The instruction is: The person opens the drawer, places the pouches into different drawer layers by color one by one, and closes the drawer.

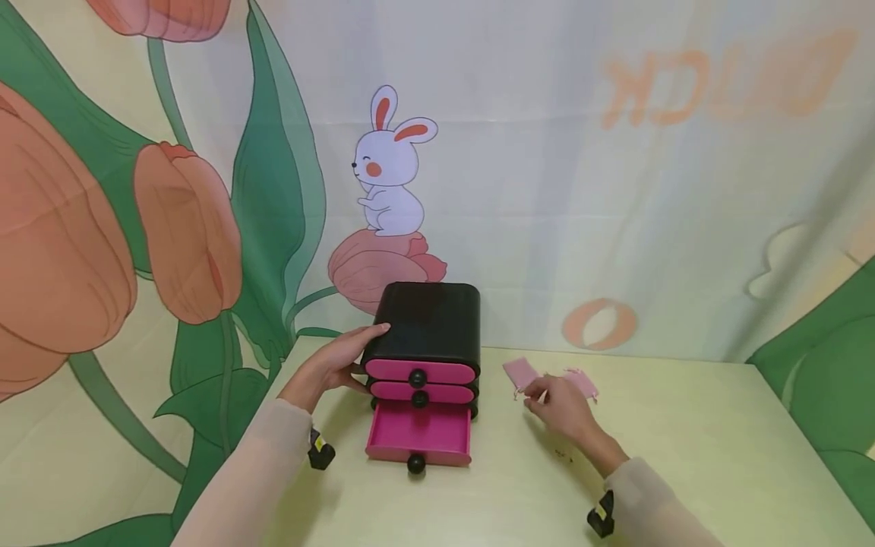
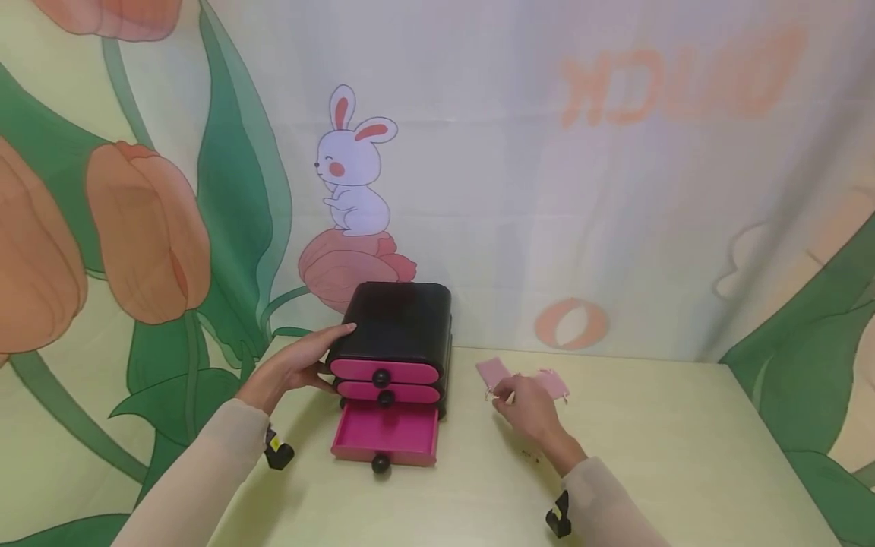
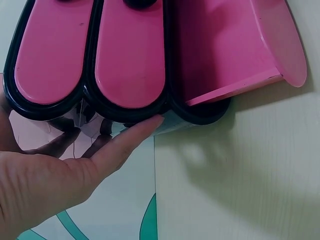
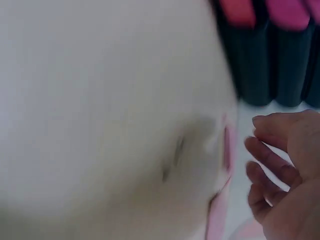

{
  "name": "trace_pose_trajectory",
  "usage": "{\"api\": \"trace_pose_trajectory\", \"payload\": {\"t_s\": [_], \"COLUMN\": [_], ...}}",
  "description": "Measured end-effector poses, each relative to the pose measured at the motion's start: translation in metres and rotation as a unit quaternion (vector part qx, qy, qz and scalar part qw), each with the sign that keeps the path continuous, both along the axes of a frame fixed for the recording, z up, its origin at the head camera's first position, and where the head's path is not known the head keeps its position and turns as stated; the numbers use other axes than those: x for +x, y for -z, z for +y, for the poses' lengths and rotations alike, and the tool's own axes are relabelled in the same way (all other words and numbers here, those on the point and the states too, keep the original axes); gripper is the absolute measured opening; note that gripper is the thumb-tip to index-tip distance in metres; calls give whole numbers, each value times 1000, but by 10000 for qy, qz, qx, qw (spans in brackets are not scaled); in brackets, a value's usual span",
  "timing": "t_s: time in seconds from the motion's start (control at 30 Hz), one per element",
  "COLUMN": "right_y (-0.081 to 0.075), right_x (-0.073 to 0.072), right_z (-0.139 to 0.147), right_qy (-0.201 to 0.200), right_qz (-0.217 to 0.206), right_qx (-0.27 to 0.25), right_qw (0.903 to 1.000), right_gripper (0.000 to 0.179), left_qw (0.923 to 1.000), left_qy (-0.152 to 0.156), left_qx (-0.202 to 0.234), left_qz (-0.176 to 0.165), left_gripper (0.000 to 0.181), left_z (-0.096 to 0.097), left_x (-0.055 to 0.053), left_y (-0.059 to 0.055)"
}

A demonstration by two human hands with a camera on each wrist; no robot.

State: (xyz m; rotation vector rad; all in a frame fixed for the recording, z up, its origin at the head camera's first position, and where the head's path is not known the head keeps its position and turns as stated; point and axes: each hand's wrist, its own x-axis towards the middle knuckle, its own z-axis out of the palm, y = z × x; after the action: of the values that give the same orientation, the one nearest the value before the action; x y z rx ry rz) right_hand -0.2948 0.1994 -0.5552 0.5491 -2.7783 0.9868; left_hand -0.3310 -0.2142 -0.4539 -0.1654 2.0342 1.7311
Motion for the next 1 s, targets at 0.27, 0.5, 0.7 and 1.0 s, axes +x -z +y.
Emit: {"api": "trace_pose_trajectory", "payload": {"t_s": [0.27,0.5,0.7,1.0], "right_y": [16,26,27,-16], "right_x": [-37,-46,-43,-3], "right_z": [31,34,30,1], "right_qy": [126,-149,-310,-783], "right_qz": [730,923,1079,647], "right_qx": [1103,1613,1459,-123], "right_qw": [9911,9825,9829,9948], "right_gripper": [24,14,7,10], "left_qw": [10000,10000,10000,10000], "left_qy": [-13,29,-15,-34], "left_qx": [-3,-47,-22,-16], "left_qz": [-19,-1,-28,-19], "left_gripper": [94,95,97,94], "left_z": [2,5,4,-2], "left_x": [-1,-4,-4,-5], "left_y": [2,4,4,6]}}
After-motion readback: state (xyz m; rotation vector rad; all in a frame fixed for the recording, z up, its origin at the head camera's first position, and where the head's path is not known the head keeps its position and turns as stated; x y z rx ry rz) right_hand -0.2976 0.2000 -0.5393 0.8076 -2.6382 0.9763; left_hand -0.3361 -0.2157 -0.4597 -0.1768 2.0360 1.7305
